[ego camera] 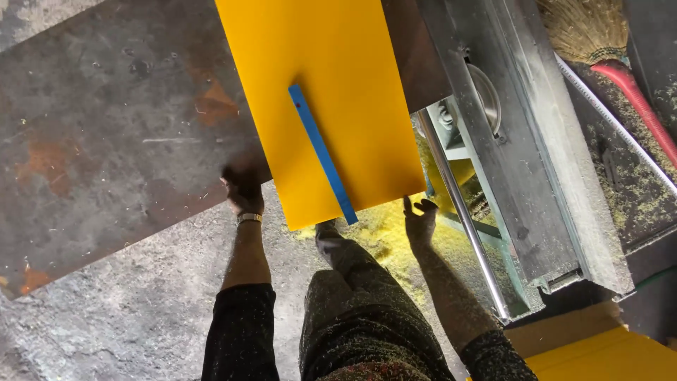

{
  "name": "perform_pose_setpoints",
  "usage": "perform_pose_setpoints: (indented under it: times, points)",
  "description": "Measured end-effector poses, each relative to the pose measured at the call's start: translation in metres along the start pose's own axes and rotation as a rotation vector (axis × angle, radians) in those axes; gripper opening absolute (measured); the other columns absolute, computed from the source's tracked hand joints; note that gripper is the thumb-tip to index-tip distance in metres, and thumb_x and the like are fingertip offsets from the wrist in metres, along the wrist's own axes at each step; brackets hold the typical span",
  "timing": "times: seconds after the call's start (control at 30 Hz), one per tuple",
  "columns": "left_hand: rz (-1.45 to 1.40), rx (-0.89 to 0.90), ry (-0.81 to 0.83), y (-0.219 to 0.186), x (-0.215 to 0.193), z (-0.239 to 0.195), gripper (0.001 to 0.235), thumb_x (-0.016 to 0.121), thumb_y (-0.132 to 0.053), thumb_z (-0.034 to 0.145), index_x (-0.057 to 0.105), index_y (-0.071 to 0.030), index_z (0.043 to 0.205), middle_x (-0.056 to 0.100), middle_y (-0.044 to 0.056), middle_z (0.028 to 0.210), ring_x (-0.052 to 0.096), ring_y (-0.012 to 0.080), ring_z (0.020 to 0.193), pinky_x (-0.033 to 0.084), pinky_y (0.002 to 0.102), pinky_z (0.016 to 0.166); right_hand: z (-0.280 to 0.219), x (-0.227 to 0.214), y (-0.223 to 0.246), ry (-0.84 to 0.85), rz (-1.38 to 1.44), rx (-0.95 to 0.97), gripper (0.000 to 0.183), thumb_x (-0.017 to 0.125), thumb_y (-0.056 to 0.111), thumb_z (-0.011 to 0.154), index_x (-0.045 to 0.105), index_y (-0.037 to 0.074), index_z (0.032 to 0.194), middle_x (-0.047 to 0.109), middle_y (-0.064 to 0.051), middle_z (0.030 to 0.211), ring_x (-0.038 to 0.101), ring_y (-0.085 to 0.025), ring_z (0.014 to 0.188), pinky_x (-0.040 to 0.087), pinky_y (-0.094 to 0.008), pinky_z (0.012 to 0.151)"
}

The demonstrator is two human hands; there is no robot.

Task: Cutting yellow plastic sheets using a circular saw on a fabrication table.

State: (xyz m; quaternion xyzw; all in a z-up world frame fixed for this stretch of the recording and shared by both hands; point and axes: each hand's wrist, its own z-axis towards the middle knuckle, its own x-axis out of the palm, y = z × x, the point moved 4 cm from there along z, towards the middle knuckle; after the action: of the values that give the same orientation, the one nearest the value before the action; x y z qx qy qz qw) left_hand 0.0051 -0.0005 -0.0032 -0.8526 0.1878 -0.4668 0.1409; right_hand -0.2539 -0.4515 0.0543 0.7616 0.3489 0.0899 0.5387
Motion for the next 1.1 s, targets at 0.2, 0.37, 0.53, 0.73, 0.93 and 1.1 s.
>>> perform_pose_setpoints:
  times: [0.2,0.37,0.53,0.73,0.93,1.1]
  points:
    - [-0.044,0.034,-0.019,0.016,-0.044,-0.056,0.047,0.056,-0.047,0.103,0.062,-0.021,0.142,0.067,0.0,0.138,0.064,0.0234,0.123,0.051,0.043,0.11,-0.052,-0.018,0.026,0.469,0.132,0.567,0.053,0.059,0.046,0.098,0.058,0.002,0.128,0.076,-0.009,0.101,0.074,-0.022,0.099,0.06,-0.044,0.09]
    - [-0.084,0.041,0.016,0.034,-0.085,-0.117,0.043,0.057,-0.046,0.104,0.064,-0.021,0.139,0.068,-0.002,0.136,0.064,0.0212,0.121,0.051,0.043,0.11,-0.058,-0.052,-0.082,0.369,0.472,0.532,0.041,0.066,0.042,0.104,0.056,0.008,0.124,0.065,-0.008,0.099,0.066,-0.026,0.092,0.061,-0.051,0.091]
    - [-0.043,-0.037,-0.083,0.056,-0.129,-0.192,0.042,0.058,-0.05,0.104,0.068,-0.024,0.135,0.07,-0.003,0.128,0.064,0.0192,0.114,0.051,0.041,0.104,-0.086,-0.123,-0.099,0.261,0.401,0.53,0.039,0.063,0.041,0.095,0.056,0.019,0.127,0.067,-0.005,0.106,0.069,-0.027,0.095,0.06,-0.053,0.087]
    - [-0.043,-0.04,-0.264,0.073,-0.153,-0.266,0.045,0.062,-0.055,0.098,0.068,-0.024,0.129,0.071,0.0,0.125,0.064,0.0204,0.116,0.051,0.041,0.103,-0.107,-0.209,-0.078,0.211,0.275,0.544,0.053,0.056,0.053,0.1,0.055,0.015,0.135,0.068,-0.01,0.126,0.067,-0.03,0.112,0.057,-0.051,0.09]
    - [-0.01,0.018,-0.269,0.085,-0.179,-0.34,0.044,0.063,-0.054,0.097,0.069,-0.024,0.129,0.07,-0.001,0.127,0.064,0.0205,0.116,0.051,0.041,0.103,-0.135,-0.29,-0.109,0.269,0.191,0.668,0.06,0.06,0.053,0.096,0.053,0.012,0.14,0.067,-0.014,0.129,0.067,-0.032,0.117,0.057,-0.054,0.098]
    - [0.029,0.023,-0.367,0.099,-0.215,-0.383,0.039,0.063,-0.053,0.098,0.07,-0.025,0.125,0.072,-0.003,0.121,0.066,0.0193,0.11,0.053,0.038,0.095,-0.153,-0.332,-0.132,0.323,0.149,0.719,0.061,0.056,0.051,0.096,0.05,0.011,0.142,0.058,-0.017,0.137,0.062,-0.037,0.118,0.056,-0.055,0.1]
